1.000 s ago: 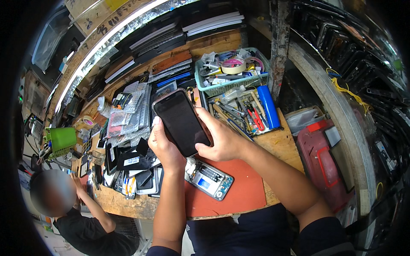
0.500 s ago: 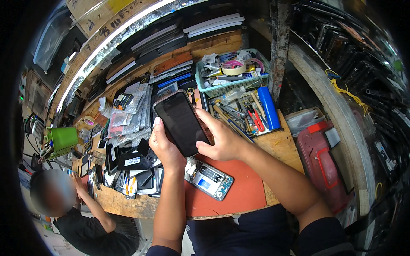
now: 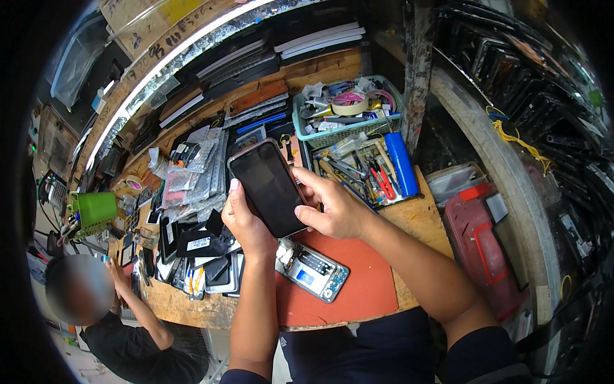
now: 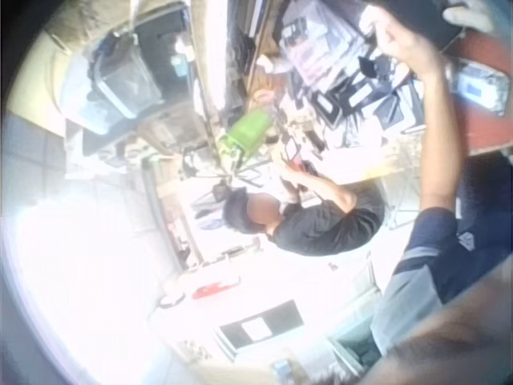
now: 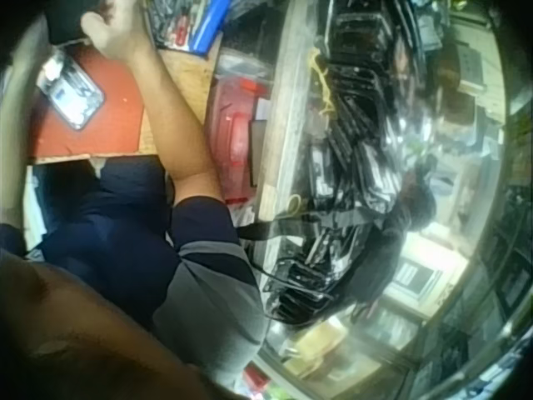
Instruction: The person holds a smartphone and repeatedly taps the screen to wake it, then swipes through the home screen and app drawer. The person rotates the phone to view the back and sides while continuing to tap the screen. Another person works at a separate station in the background.
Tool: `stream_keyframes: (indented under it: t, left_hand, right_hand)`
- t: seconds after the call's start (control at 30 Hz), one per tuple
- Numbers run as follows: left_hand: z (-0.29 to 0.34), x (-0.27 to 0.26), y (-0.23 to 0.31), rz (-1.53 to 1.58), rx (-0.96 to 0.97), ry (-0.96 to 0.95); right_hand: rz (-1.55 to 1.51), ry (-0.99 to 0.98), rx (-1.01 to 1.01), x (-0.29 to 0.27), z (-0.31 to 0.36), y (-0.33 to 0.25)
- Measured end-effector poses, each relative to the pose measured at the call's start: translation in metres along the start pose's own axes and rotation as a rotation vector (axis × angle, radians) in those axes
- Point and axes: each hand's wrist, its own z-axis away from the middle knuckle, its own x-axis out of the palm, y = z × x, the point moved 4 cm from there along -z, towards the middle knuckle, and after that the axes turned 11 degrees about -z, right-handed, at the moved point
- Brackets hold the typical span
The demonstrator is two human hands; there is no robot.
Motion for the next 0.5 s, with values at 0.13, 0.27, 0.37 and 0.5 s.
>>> stream_keyframes:
  t: [0.13, 0.27, 0.37, 0.5]
  left_hand:
    - [0.0014, -0.0004, 0.0011, -0.007, 0.020, -0.002]
    - [0.0015, -0.0009, 0.0007, -0.009, 0.026, -0.030]
    - [0.0032, 0.0033, 0.0041, 0.006, 0.035, -0.021]
    - [0.0032, 0.0007, 0.0038, -0.007, 0.061, -0.033]
  right_hand:
    - [0.025, 0.030, 0.014, 0.0024, -0.0006, -0.0027]
    - [-0.022, 0.038, -0.020, 0.0018, -0.0008, -0.0015]
    - [0.020, 0.053, 0.009, 0.0009, -0.0007, -0.0012]
    - [-0.036, 0.042, 0.010, 0.0034, -0.0004, -0.0018]
